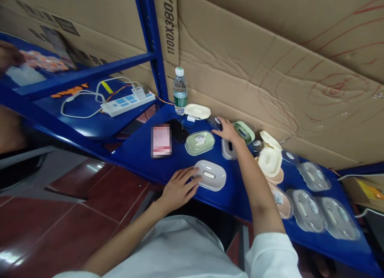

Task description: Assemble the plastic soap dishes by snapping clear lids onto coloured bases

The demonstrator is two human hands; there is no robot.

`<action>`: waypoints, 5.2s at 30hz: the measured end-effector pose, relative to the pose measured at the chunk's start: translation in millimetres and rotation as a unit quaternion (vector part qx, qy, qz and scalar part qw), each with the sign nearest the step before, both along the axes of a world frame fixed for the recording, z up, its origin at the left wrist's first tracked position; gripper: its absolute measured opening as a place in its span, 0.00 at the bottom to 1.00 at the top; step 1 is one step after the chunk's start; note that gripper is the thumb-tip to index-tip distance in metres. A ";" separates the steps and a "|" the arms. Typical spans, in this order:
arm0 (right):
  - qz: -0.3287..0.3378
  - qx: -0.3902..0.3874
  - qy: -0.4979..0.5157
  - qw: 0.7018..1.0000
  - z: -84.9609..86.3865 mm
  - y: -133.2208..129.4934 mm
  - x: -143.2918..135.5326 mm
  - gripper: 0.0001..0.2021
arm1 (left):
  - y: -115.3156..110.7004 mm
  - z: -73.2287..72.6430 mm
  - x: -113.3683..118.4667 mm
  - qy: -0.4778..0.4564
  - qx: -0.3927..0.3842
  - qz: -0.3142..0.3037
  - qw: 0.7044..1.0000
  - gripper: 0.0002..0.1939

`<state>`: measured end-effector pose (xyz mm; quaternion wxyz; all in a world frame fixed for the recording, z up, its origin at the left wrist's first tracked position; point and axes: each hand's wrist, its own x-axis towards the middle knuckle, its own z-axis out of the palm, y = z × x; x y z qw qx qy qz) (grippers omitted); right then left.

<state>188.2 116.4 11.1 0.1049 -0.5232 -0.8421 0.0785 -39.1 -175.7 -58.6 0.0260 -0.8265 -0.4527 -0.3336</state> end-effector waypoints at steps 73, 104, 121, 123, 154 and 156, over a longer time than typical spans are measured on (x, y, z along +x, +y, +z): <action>0.029 0.080 0.212 0.974 -51.0 -287.3 27.2 0.29 | 26.0 31.9 -22.1 -0.118 -0.090 0.009 0.989 0.19; -0.026 0.083 -0.044 0.995 -10.5 -201.2 35.6 0.33 | -0.4 19.6 -55.8 -0.077 -0.038 0.084 0.993 0.15; 0.013 0.051 0.004 0.999 46.7 -184.6 92.7 0.27 | 20.0 33.9 -1.9 -0.018 0.075 0.019 0.997 0.15; -0.062 0.093 -0.025 0.993 57.0 -142.0 97.9 0.33 | 23.4 39.7 22.0 0.025 0.037 -0.054 0.998 0.21; 0.038 -0.019 -0.149 0.988 39.9 -150.1 103.0 0.22 | 12.5 18.8 33.5 0.011 -0.105 -0.116 0.988 0.14; -0.022 0.018 -0.167 0.986 46.4 -134.7 116.9 0.22 | 12.6 18.1 34.0 0.012 -0.104 -0.115 0.988 0.14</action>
